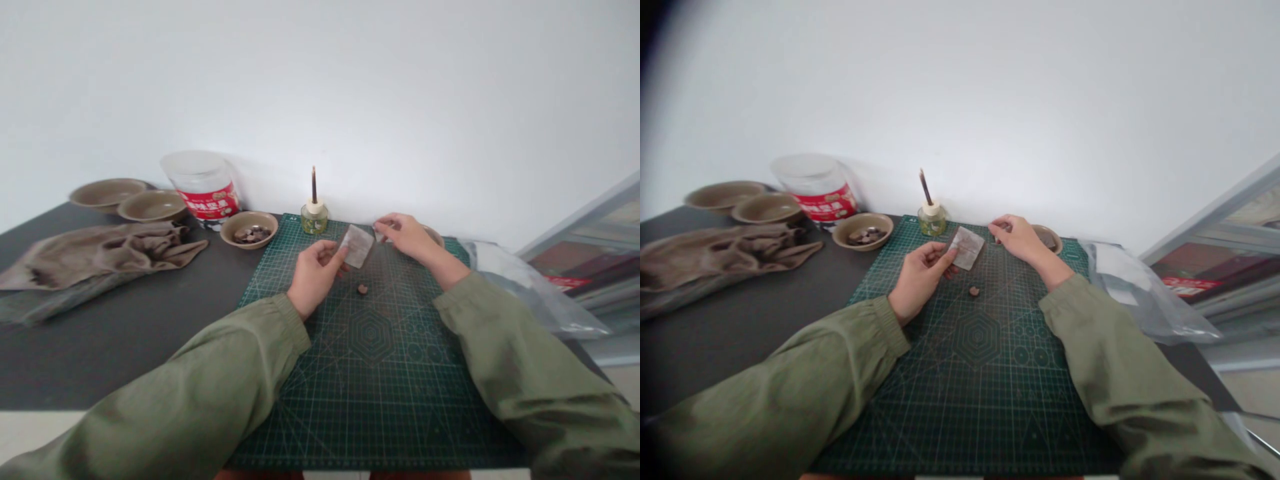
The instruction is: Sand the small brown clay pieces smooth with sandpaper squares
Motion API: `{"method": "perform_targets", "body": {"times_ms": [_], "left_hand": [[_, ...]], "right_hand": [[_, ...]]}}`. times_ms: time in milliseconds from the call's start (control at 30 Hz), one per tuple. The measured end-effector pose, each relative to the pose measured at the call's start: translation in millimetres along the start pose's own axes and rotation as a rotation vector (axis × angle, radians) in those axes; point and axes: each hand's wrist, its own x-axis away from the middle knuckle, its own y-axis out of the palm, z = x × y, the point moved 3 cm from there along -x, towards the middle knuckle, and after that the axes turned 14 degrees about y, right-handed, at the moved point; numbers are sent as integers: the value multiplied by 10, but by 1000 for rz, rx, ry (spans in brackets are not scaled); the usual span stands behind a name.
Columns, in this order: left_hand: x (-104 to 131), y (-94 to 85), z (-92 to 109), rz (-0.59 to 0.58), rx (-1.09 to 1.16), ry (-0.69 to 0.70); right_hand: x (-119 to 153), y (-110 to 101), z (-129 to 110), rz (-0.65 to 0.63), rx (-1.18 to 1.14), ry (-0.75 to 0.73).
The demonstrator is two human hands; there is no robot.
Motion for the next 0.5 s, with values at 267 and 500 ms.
{"method": "perform_targets", "body": {"times_ms": [267, 500], "left_hand": [[-90, -161, -143, 154, -62, 12], [-208, -215, -303, 71, -113, -78]], "right_hand": [[-328, 330, -170, 103, 358, -83], [337, -282, 64, 268, 214, -125]]}}
